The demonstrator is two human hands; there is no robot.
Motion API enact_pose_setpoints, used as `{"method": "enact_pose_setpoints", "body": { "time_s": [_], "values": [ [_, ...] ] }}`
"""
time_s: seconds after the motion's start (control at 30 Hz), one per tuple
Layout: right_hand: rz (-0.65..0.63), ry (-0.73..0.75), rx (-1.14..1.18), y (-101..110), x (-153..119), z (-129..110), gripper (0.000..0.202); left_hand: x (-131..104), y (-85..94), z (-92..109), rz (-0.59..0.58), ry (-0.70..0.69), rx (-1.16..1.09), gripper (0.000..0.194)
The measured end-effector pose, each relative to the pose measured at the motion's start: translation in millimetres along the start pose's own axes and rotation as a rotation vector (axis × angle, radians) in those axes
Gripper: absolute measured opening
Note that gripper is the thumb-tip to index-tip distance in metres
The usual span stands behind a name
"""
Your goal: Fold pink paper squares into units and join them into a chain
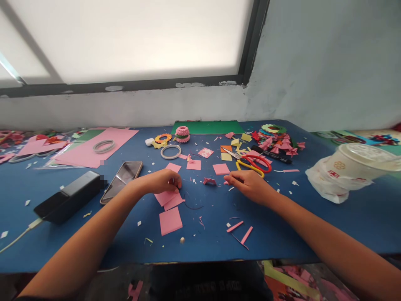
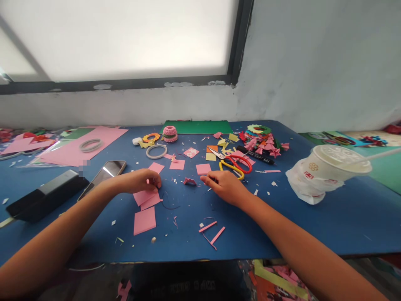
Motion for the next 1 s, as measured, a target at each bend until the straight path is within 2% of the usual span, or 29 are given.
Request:
{"method": "enact_pose_setpoints", "body": {
  "time_s": [0.2,0.37,0.43,0.53,0.67,0.7,0.77,0.87,0.93,1.0],
  "values": [
    [-0.008,0.027,0.008,-2,0,1,0.049,-1,-3.5,3,0.014,-0.016,0.041,0.014],
    [-0.014,0.054,0.017,-2,0,2,0.048,-7,-5.4,8,0.094,-0.034,0.006,0.013],
    [0.003,0.053,0.036,-2,0,1,0.047,-6,-4.5,11,0.165,-0.048,-0.027,0.011],
    [0.024,0.032,0.117,-2,-2,-3,0.042,0,-3.8,17,0.336,-0.076,-0.09,0.011],
    [-0.052,-0.027,0.33,-12,-3,-11,0.032,12,-11.6,28,0.497,-0.109,-0.214,0.009],
    [-0.087,-0.051,0.401,-17,-3,-13,0.032,15,-15.5,31,0.518,-0.112,-0.268,0.009],
    [-0.162,-0.103,0.547,-25,-3,-16,0.035,18,-24.6,39,0.58,-0.127,-0.53,0.012],
    [-0.212,-0.141,0.661,-32,-2,-17,0.036,21,-38.3,48,0.544,-0.122,-0.741,0.022],
    [-0.204,-0.147,0.649,-33,-2,-16,0.035,22,-44.8,53,0.494,-0.096,-0.718,0.022],
    [-0.222,-0.155,0.6,-31,-2,-14,0.033,23,-48.3,55,0.486,-0.104,-0.579,0.017]
  ]
}}
Point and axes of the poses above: each hand's wrist, its own x-axis towards the middle knuckle, its own y-axis out of the back of the hand, z = x × y, the point moved 1 cm from there along x, towards the middle knuckle, and after that the axes turned 12 degrees about -y, right-handed, at the moved point
